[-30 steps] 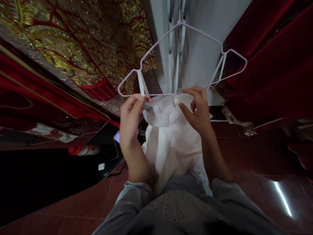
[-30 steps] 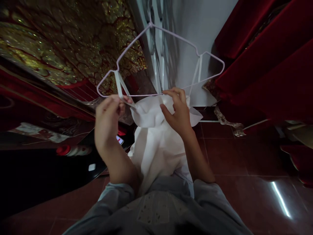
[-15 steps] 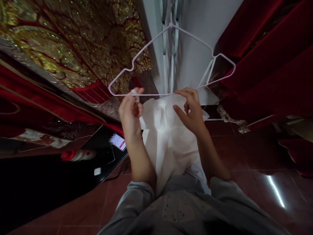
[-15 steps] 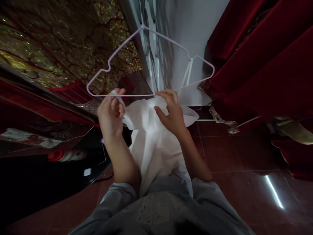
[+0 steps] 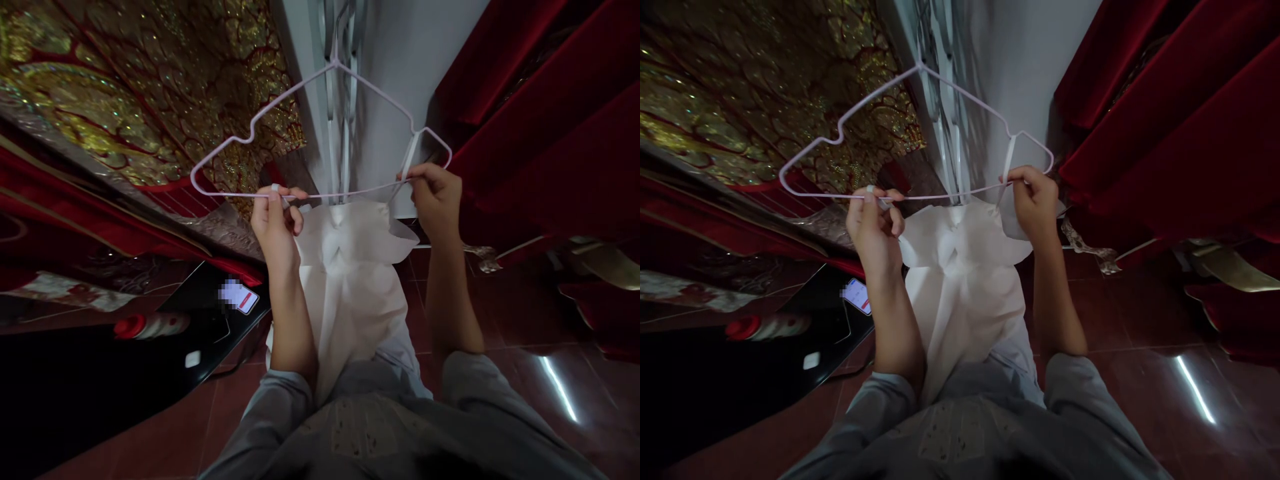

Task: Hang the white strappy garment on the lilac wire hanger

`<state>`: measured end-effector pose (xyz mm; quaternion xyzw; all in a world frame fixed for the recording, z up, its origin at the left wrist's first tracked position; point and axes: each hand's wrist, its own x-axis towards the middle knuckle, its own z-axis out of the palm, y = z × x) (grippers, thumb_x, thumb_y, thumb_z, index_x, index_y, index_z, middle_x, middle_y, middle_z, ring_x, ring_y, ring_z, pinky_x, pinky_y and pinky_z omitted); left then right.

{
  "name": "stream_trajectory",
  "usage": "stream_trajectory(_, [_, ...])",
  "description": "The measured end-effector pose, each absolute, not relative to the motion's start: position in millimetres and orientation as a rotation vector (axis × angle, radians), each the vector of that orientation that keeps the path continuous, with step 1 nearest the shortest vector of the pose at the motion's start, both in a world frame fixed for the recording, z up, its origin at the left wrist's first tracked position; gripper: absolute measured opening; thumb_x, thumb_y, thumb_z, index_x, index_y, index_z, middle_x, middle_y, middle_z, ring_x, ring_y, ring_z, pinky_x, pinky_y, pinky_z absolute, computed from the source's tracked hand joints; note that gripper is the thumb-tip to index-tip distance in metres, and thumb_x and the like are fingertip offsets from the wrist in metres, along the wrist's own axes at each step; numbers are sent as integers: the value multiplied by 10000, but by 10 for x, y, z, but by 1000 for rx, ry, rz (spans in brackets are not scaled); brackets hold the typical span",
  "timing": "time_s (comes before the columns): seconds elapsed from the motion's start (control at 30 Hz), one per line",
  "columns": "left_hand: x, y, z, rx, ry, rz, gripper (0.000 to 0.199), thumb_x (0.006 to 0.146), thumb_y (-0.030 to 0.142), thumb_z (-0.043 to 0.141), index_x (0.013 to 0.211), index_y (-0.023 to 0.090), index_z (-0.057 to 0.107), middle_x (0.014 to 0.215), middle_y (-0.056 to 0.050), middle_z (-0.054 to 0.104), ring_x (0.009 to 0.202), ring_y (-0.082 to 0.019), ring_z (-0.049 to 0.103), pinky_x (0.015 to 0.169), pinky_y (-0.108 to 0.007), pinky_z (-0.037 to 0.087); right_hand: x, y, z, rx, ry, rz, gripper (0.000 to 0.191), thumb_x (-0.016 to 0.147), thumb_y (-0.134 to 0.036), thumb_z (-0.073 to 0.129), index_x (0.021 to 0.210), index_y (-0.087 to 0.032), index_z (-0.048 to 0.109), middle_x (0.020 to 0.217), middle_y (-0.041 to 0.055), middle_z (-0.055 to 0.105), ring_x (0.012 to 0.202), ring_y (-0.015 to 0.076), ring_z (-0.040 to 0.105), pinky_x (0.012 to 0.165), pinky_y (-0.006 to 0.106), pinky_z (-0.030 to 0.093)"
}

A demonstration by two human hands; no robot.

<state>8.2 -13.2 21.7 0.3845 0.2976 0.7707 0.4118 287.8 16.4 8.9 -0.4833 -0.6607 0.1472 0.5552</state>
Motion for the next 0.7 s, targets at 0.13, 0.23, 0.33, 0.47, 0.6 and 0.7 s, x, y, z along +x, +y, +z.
stream_trajectory(0.13, [110, -128, 202, 981, 741, 1948, 371, 972, 513, 830, 832, 231, 633, 798, -22, 745, 419, -73, 317, 396, -253, 164, 2701, 242, 304, -1076, -1594, 326, 267, 997, -487, 695, 1129, -283, 806, 1009, 53, 796, 765, 179, 643, 623, 352, 511])
stream_trajectory(0.23, [80, -140, 202, 1011, 726, 1924, 373, 950, 519, 856, 831, 229, 654, 810, -30, 759, 419, -68, 319, 402, -254, 164, 2735, 371, 371, -1016, -1483, 222, 505, 982, -588, 706, 1426, -348, 714, 1390, 74, 765, 717, 149, 578, 592, 359, 496])
stream_trajectory(0.33, [39, -145, 206, 1036, 724, 1897, 388, 932, 544, 862, 838, 220, 668, 824, -32, 781, 411, -58, 297, 407, -250, 146, 2938, 522, 281, -989, -1306, 24, 730, 962, -677, 700, 1619, -419, 514, 1744, 74, 497, 676, 106, 482, 609, 382, 502])
stream_trajectory(0.47, [45, -142, 212, 989, 725, 1898, 405, 931, 539, 863, 843, 207, 649, 819, -44, 778, 409, -56, 289, 410, -241, 132, 3141, 528, -16, -1033, -1070, -7, 892, 1004, -714, 605, 1730, -309, 281, 1815, 192, 292, 920, 218, 639, 800, 488, 593])
stream_trajectory(0.6, [157, -176, 213, 900, 797, 1838, 352, 1001, 466, 810, 840, 213, 627, 850, -42, 775, 423, -67, 300, 405, -249, 179, 2904, 258, -254, -869, -965, -61, 681, 1063, -634, 539, 1641, -311, 385, 1752, 147, 301, 1565, 410, 473, 1124, 605, 552])
stream_trajectory(0.7, [259, -220, 192, 876, 769, 1779, 319, 995, 459, 808, 870, 219, 639, 914, -44, 797, 421, -61, 268, 399, -250, 172, 2532, 26, -267, -834, -1149, -11, 557, 1007, -617, 658, 1496, -369, 559, 1534, 110, 556, 1466, 374, 594, 956, 527, 642])
